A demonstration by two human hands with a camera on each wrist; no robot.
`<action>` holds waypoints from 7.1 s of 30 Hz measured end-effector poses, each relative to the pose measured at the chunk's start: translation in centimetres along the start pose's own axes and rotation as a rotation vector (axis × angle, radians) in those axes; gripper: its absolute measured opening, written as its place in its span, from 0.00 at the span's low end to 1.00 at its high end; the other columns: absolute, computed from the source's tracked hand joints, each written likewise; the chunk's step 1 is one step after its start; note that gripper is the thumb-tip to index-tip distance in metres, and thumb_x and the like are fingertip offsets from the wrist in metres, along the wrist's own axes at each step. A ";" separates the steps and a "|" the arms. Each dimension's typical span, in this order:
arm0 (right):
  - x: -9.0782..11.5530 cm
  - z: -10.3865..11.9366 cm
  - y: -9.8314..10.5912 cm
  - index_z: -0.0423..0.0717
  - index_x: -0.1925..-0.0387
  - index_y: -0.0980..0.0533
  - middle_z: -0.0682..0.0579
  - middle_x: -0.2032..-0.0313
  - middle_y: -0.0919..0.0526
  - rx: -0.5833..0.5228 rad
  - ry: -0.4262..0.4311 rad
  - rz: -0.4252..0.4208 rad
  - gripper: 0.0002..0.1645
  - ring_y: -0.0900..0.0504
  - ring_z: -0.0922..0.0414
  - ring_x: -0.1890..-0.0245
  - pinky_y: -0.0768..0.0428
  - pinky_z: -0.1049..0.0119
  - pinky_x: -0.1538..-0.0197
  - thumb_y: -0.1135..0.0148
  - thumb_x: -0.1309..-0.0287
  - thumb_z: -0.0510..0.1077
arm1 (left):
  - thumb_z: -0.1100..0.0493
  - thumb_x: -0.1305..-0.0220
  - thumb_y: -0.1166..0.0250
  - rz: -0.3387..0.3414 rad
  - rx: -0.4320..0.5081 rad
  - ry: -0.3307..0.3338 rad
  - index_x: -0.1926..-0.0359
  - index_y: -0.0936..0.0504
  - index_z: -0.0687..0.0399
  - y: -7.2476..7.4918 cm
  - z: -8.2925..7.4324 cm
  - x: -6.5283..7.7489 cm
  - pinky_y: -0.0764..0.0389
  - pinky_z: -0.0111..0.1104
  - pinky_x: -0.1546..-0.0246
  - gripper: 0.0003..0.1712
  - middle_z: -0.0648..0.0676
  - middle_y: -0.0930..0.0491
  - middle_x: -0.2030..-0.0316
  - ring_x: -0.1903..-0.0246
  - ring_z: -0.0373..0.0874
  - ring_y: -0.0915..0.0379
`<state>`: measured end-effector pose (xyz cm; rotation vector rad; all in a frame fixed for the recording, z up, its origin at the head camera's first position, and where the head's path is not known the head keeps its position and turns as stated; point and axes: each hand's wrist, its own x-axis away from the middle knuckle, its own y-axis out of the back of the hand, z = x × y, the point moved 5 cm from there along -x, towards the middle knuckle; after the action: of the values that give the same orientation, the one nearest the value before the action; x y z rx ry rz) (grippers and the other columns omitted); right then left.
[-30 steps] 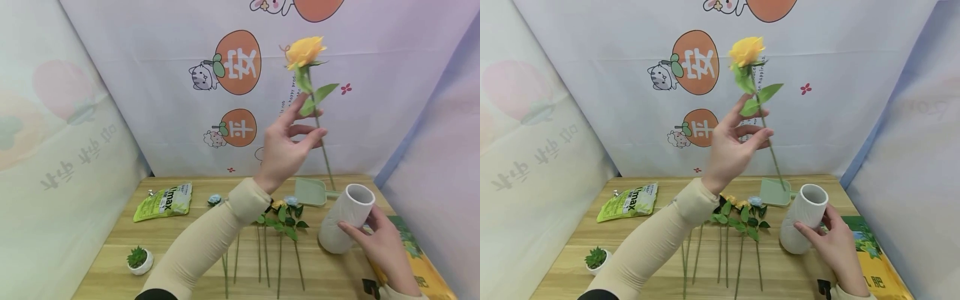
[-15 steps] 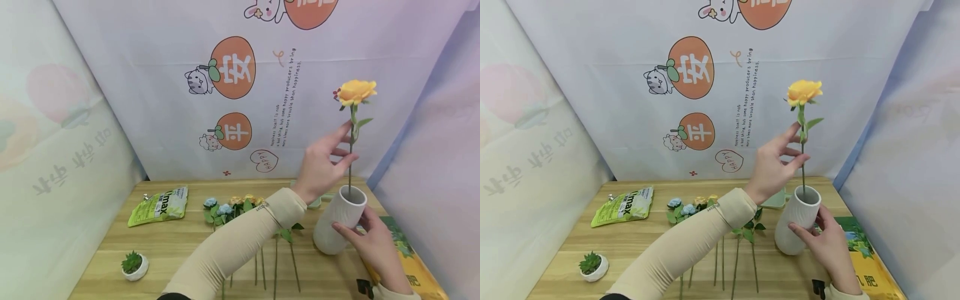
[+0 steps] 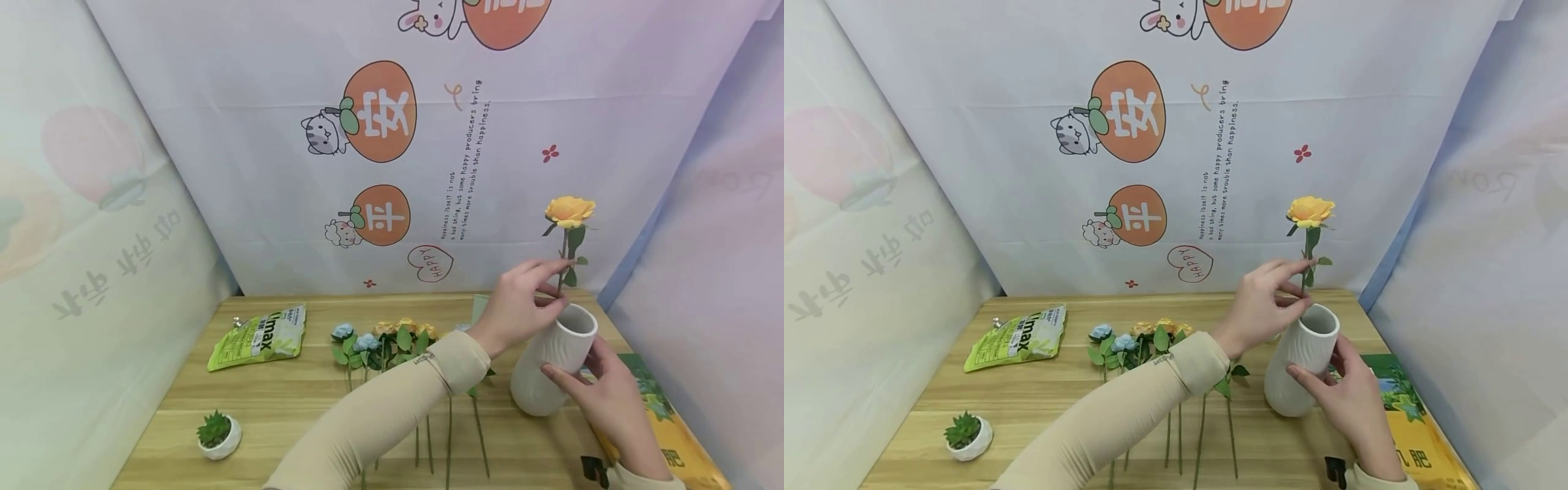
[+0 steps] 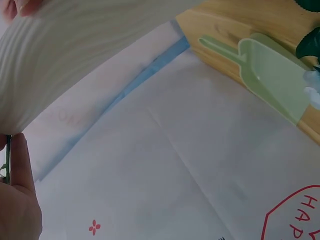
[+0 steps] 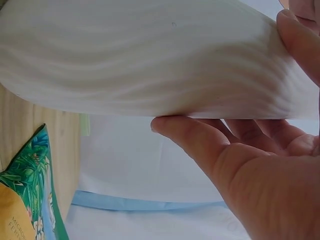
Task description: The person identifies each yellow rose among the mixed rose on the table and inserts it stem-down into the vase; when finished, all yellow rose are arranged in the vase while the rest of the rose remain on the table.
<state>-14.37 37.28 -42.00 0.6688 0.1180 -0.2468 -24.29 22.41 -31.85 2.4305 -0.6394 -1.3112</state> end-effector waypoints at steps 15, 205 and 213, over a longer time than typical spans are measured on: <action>0.0 -0.1 -0.1 0.39 0.17 0.43 0.29 0.27 0.31 0.005 -0.029 0.021 0.58 0.28 0.24 0.32 0.17 0.35 0.44 0.23 0.34 0.59 | 0.52 0.21 0.32 0.090 -0.209 -0.041 0.36 0.13 0.54 -0.9 0.4 2.6 0.25 0.12 0.50 0.19 0.49 0.15 0.44 0.53 0.24 0.20; -0.3 -0.7 0.4 0.39 0.18 0.43 0.25 0.27 0.32 0.042 -0.145 0.049 0.65 0.30 0.25 0.31 0.18 0.33 0.41 0.25 0.39 0.71 | 0.71 0.37 0.22 -0.148 0.031 0.178 0.25 0.22 0.50 12.0 0.3 5.1 0.11 0.27 0.60 0.40 0.56 0.19 0.37 0.62 0.34 0.13; -0.2 -0.4 0.0 0.40 0.18 0.41 0.27 0.27 0.31 0.022 -0.101 0.031 0.62 0.28 0.26 0.32 0.20 0.31 0.41 0.24 0.38 0.68 | 0.68 0.36 0.22 -0.208 0.079 0.046 0.25 0.24 0.52 8.5 -2.7 0.7 0.13 0.23 0.59 0.40 0.55 0.20 0.34 0.60 0.30 0.13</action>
<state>-14.58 37.55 -42.27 0.6780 0.0083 -0.2522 -23.72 14.93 -26.99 2.6428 -0.4444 -1.3237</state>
